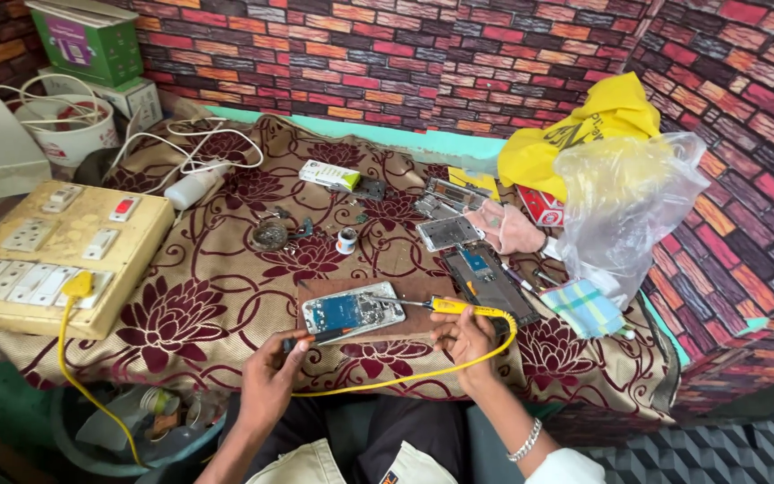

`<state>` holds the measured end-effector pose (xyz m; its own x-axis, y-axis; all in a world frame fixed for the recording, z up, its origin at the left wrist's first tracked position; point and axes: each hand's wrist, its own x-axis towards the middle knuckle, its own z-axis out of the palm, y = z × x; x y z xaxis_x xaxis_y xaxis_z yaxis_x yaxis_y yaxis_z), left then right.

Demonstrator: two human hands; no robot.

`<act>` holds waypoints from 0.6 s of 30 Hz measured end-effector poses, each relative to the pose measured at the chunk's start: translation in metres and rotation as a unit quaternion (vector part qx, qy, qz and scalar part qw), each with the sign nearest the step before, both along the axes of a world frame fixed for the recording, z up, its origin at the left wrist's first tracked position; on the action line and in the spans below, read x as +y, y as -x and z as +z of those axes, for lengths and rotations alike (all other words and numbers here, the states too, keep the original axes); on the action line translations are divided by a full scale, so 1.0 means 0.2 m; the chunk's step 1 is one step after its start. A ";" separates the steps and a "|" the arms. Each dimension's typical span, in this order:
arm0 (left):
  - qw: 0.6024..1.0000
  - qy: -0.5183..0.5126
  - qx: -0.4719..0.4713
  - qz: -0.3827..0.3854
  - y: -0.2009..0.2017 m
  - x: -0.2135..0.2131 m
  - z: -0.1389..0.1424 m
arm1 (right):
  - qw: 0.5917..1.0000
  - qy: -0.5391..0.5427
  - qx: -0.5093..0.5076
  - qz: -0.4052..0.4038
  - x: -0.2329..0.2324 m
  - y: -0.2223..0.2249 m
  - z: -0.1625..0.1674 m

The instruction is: The person uses a soldering iron and a probe to work on a small circuit board placed on a wooden block. They repeatedly apply heat and make contact with various points on the board while seated at a cluttered workbench.

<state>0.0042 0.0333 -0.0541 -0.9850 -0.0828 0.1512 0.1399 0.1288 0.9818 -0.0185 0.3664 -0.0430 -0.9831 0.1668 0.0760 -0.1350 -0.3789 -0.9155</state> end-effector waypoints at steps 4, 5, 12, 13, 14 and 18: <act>1.000 0.013 -0.024 0.005 0.00 0.00 0.01 | 1.000 0.008 0.004 -0.003 0.00 0.06 -0.01; 1.000 0.018 -0.022 0.001 0.00 -0.01 0.00 | 1.000 0.011 0.003 -0.004 0.00 0.05 -0.02; 1.000 0.001 -0.008 -0.002 0.01 0.00 -0.01 | 1.000 0.007 0.008 -0.003 0.02 0.04 -0.05; 1.000 -0.001 -0.015 -0.001 0.01 0.00 -0.01 | 1.000 0.006 0.007 -0.003 0.01 0.05 -0.05; 1.000 -0.004 -0.022 -0.001 0.00 -0.01 -0.01 | 1.000 0.004 0.004 -0.002 0.01 0.05 -0.06; 0.999 -0.040 0.004 -0.008 0.00 0.00 -0.02 | 1.000 -0.005 0.004 -0.007 0.01 0.04 -0.07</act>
<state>0.0039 0.0328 -0.0574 -0.9851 -0.0799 0.1523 0.1489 0.0469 0.9877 -0.0273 0.3687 -0.0565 -0.9799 0.1797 0.0864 -0.1483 -0.3672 -0.9182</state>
